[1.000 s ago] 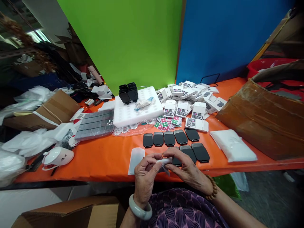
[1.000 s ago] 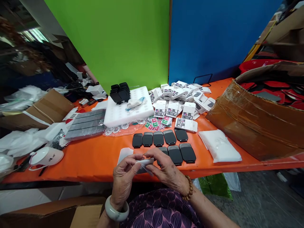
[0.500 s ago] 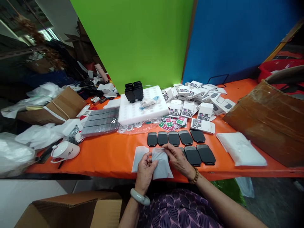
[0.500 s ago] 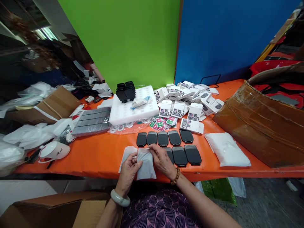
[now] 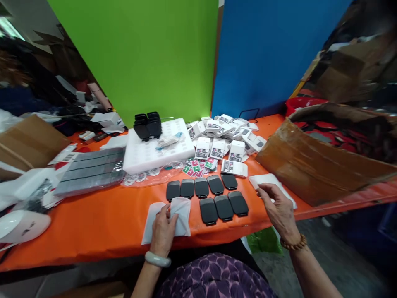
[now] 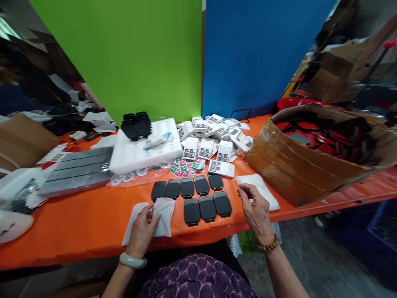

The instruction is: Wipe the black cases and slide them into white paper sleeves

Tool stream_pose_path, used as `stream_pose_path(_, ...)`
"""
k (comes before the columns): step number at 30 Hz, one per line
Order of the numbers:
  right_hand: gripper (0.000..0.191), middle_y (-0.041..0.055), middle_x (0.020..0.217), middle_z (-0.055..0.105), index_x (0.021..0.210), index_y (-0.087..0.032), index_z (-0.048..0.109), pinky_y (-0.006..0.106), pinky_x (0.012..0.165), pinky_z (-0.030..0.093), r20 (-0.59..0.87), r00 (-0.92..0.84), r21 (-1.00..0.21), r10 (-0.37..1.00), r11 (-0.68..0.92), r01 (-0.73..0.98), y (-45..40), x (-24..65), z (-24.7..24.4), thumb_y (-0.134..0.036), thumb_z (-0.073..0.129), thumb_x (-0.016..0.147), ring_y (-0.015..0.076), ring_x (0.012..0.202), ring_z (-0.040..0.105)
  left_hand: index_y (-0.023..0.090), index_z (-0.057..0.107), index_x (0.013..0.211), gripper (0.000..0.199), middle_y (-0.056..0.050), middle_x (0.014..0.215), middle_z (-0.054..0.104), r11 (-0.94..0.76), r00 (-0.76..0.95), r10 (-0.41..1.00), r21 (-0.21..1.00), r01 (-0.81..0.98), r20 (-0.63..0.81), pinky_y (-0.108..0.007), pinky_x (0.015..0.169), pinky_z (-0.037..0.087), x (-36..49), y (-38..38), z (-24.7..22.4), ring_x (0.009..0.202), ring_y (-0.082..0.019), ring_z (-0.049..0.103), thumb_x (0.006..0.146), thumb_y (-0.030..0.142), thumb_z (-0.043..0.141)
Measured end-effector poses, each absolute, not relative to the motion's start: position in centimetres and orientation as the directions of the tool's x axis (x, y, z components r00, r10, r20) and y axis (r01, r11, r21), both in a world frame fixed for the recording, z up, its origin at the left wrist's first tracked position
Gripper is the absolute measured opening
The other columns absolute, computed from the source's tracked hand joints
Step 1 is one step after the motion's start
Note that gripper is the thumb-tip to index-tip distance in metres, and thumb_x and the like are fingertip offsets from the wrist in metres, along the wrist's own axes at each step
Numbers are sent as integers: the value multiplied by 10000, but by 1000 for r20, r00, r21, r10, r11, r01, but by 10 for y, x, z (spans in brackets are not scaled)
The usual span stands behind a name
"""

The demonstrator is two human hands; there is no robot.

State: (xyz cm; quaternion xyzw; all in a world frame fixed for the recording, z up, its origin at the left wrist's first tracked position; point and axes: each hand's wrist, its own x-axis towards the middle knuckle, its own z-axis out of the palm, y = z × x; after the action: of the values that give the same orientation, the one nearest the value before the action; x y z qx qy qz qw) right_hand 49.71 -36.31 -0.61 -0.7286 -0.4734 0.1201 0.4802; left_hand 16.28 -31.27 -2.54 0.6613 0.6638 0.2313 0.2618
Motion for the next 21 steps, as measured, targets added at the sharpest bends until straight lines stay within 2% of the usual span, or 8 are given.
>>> stream_pose_path(3, 229, 93, 865, 658, 852, -183, 613, 372, 779, 443, 408, 524, -621, 747, -194, 759, -375, 537, -6, -378, 492, 854, 234, 819, 595, 65, 546, 1217, 594, -185, 1026, 590, -35, 37, 999, 520, 853, 7, -478, 829, 471, 166, -317, -17, 931, -333, 588, 828, 477, 369)
stream_pose_path(5, 214, 106, 914, 657, 815, -182, 623, 380, 809, 413, 410, 463, -484, 785, -243, 841, -378, 556, -9, -329, 473, 853, 246, 882, 576, 80, 545, 1228, 628, -180, 1049, 583, -50, 45, 999, 514, 856, 22, -495, 840, 472, 168, -320, -11, 942, -341, 581, 827, 527, 360)
stream_pose_path(7, 204, 106, 958, 656, 793, -182, 642, 380, 815, 387, 366, 428, -384, 827, -285, 879, -377, 567, -13, -274, 469, 848, 248, 921, 555, 99, 546, 1230, 651, -157, 1036, 580, -58, 54, 998, 560, 826, 25, -484, 832, 484, 170, -323, -9, 899, -319, 587, 815, 572, 378)
stream_pose_path(11, 218, 103, 968, 662, 769, -179, 682, 375, 799, 337, 311, 430, -265, 848, -357, 896, -366, 573, -22, -186, 472, 829, 253, 936, 522, 138, 559, 1212, 636, -128, 1059, 562, -49, 69, 998, 636, 770, -6, -437, 778, 507, 173, -323, -12, 798, -266, 593, 798, 601, 424)
stream_pose_path(14, 225, 106, 1004, 654, 844, -180, 701, 368, 780, 305, 298, 436, -181, 849, -398, 899, -358, 574, -27, -180, 477, 828, 260, 943, 493, 155, 580, 1185, 613, -123, 1078, 558, -44, 77, 997, 659, 750, -21, -424, 754, 514, 176, -323, -14, 778, -255, 593, 786, 602, 449)
stream_pose_path(21, 187, 103, 1012, 641, 861, -169, 690, 382, 818, 289, 244, 408, -108, 879, -394, 913, -346, 578, -29, -189, 512, 809, 264, 968, 477, 167, 599, 1147, 577, -115, 1045, 566, -71, 132, 991, 691, 719, -36, -428, 762, 515, 185, -322, -10, 768, -250, 585, 779, 594, 472)
